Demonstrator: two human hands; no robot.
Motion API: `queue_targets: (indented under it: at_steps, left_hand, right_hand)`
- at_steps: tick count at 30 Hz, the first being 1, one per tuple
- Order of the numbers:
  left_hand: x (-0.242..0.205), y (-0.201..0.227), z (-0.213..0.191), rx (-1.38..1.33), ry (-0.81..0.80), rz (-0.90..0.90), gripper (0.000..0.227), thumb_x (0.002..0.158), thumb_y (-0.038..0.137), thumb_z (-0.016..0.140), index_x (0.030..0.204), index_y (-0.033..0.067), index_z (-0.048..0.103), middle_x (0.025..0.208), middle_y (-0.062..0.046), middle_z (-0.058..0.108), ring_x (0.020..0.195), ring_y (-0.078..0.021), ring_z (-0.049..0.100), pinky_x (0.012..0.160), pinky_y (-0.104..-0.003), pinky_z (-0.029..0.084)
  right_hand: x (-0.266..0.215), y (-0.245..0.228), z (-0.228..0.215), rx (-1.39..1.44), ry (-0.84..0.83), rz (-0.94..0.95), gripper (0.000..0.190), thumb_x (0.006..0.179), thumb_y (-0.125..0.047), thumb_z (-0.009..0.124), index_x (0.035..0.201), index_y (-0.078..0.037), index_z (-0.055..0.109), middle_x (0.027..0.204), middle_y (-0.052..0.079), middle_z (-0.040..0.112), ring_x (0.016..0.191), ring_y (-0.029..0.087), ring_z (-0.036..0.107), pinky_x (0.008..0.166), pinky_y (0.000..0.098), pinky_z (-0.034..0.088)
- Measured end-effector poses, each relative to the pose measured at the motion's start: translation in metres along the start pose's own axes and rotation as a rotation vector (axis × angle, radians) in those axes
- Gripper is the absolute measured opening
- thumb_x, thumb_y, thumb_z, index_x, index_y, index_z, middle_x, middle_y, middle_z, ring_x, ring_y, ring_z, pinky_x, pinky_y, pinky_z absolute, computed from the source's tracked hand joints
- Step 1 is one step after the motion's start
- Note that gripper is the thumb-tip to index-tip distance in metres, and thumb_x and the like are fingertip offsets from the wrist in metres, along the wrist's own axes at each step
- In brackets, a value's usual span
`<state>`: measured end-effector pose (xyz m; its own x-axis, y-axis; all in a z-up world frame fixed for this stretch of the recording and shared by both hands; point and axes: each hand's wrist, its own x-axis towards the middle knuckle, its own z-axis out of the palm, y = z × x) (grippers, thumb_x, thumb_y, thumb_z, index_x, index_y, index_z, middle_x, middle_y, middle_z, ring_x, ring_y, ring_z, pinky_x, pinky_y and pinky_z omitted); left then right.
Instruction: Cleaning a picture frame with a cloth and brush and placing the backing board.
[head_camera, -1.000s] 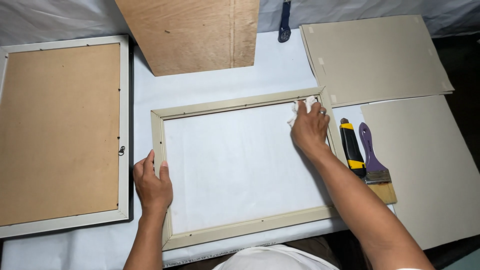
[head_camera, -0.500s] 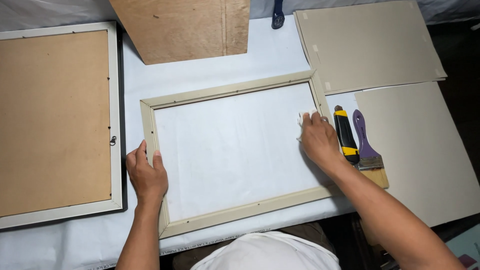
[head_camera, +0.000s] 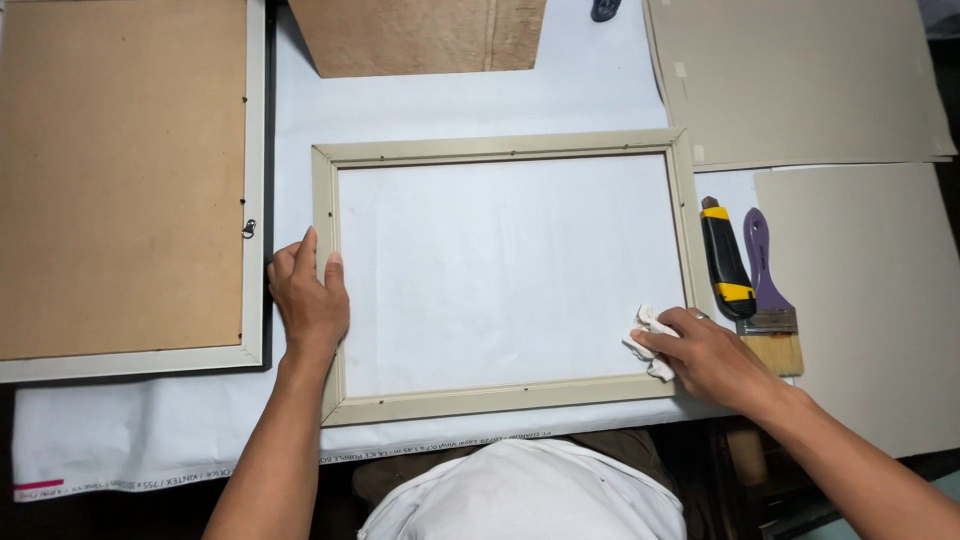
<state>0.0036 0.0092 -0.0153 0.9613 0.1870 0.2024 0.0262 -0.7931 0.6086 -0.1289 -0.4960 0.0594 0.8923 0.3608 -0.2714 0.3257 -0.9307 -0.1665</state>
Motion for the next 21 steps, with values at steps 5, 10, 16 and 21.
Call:
queue_targets:
  at_steps: [5, 10, 16, 21]
  left_hand:
    - [0.000, 0.002, 0.001, -0.020, 0.020, -0.003, 0.043, 0.101, 0.017, 0.064, 0.142, 0.0039, 0.060, 0.120, -0.016, 0.055, 0.111, -0.0399, 0.053, 0.095, -0.052, 0.041]
    - [0.003, 0.000, 0.001, -0.022, 0.016, -0.036, 0.043, 0.101, 0.020, 0.063, 0.142, 0.0087, 0.059, 0.121, -0.012, 0.055, 0.110, -0.0362, 0.054, 0.094, -0.050, 0.041]
    - [0.001, -0.007, 0.005, -0.038, 0.034, 0.000, 0.041, 0.102, 0.022, 0.063, 0.140, 0.0070, 0.061, 0.118, -0.013, 0.057, 0.108, -0.0381, 0.055, 0.093, -0.050, 0.042]
    - [0.002, -0.031, 0.024, -0.037, 0.087, 0.037, 0.038, 0.103, 0.021, 0.059, 0.140, 0.0110, 0.063, 0.115, -0.012, 0.061, 0.104, -0.0368, 0.058, 0.092, -0.047, 0.045]
  right_hand:
    - [0.034, -0.025, 0.021, 0.041, 0.071, -0.195, 0.026, 0.091, -0.019, 0.063, 0.114, -0.026, 0.074, 0.112, 0.004, 0.065, 0.102, 0.032, 0.068, 0.080, 0.0406, 0.059]
    - [0.115, -0.150, 0.037, 0.149, 0.172, -0.472, 0.029, 0.092, -0.023, 0.064, 0.120, -0.025, 0.069, 0.103, 0.004, 0.060, 0.089, 0.031, 0.065, 0.075, 0.0421, 0.057]
    - [0.187, -0.274, 0.086, 0.301, 0.326, -0.678, 0.022, 0.095, -0.015, 0.060, 0.117, -0.015, 0.061, 0.098, 0.007, 0.057, 0.087, 0.031, 0.062, 0.072, 0.0385, 0.051]
    - [0.253, -0.246, 0.042, 0.696, 0.351, -0.424, 0.024, 0.088, -0.008, 0.062, 0.111, -0.012, 0.065, 0.098, 0.015, 0.064, 0.094, 0.043, 0.064, 0.076, 0.0513, 0.056]
